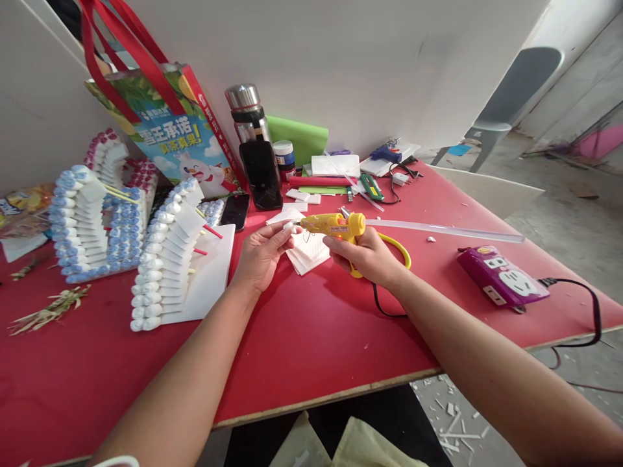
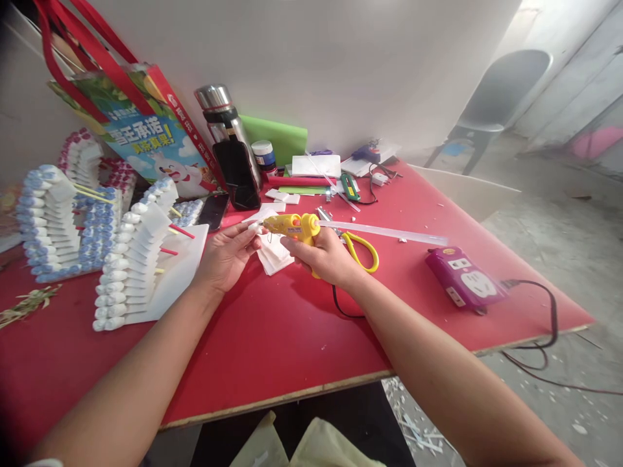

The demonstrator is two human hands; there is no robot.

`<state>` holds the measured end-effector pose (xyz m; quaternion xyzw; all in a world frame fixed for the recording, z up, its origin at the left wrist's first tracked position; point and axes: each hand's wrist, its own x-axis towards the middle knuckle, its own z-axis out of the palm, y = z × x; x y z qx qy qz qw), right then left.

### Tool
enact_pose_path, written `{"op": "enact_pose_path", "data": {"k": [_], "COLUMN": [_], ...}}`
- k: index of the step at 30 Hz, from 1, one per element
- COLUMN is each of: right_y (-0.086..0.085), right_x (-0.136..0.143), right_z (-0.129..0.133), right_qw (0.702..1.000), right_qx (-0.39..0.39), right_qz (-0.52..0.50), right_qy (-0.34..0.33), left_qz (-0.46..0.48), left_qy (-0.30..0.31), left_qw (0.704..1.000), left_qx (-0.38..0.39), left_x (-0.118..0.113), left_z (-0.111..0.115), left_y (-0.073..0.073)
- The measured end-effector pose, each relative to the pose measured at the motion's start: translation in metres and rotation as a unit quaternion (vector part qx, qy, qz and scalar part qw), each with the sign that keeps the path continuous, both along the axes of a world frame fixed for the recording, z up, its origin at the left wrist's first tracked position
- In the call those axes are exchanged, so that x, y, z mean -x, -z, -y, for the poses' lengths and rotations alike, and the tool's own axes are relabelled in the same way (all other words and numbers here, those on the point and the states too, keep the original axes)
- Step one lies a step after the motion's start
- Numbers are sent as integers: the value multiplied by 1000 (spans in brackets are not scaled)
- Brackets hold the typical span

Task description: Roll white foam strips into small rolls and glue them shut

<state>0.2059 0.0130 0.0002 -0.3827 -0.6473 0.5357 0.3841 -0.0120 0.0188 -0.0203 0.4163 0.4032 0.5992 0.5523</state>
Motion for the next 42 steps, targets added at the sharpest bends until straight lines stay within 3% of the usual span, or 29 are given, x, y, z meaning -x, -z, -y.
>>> {"op": "enact_pose_path", "data": {"k": [42], "right_y": [-1], "right_x": [0], "right_z": [2], "right_qw": [999], "right_qx": [-29], "right_qz": [36], "right_qy": [20], "left_qz": [13], "left_qy": [25], "left_qw": [998], "left_qx": [51], "left_x": [1], "left_z": [2], "left_y": [-4]}}
